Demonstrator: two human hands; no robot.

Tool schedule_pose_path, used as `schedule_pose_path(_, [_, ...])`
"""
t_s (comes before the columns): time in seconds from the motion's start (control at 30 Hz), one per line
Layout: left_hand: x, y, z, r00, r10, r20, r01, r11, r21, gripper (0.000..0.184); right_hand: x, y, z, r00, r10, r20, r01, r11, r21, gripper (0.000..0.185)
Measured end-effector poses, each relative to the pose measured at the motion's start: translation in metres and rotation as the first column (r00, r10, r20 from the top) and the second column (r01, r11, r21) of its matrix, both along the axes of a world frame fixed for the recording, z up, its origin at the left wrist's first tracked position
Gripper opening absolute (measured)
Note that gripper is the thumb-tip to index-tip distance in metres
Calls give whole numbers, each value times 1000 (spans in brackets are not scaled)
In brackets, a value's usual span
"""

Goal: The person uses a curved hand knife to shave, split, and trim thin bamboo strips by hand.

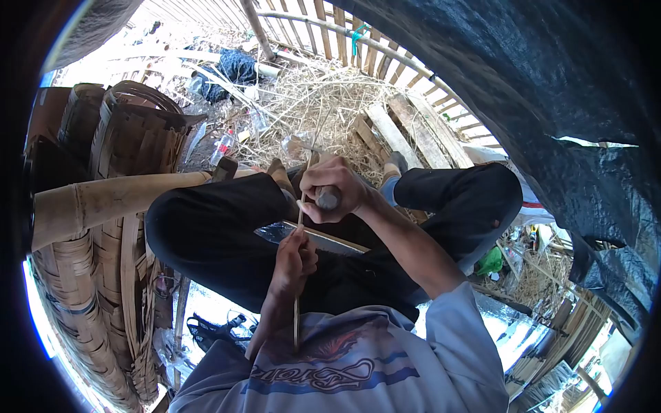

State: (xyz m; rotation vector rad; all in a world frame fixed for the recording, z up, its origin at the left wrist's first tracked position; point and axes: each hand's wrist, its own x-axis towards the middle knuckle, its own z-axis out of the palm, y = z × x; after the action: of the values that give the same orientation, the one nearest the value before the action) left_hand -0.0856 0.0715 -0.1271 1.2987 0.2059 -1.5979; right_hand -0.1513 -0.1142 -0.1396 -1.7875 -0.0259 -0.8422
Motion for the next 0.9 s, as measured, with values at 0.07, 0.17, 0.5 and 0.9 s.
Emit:
schedule_pose_path(0.07, [1,-1,-7,999,32,-15,-31,999,22,30,-3,0,6,1000,-11,26,13,997,-70,20])
schedule_pose_path(0.17, [-1,-2,-5,1000,16,17,-16,1000,12,32,-4,10,39,996,0,84,11,991,-131,20])
schedule_pose_path(0.5, [-4,1,-2,997,-82,-12,81,996,-22,26,6,-5,12,996,-63,69,73,985,-157,19])
schedule_pose_path(0.9, [-3,-1,-2,999,-39,-19,39,999,-20,26,1,-10,4,999,-44,18,47,972,-230,23])
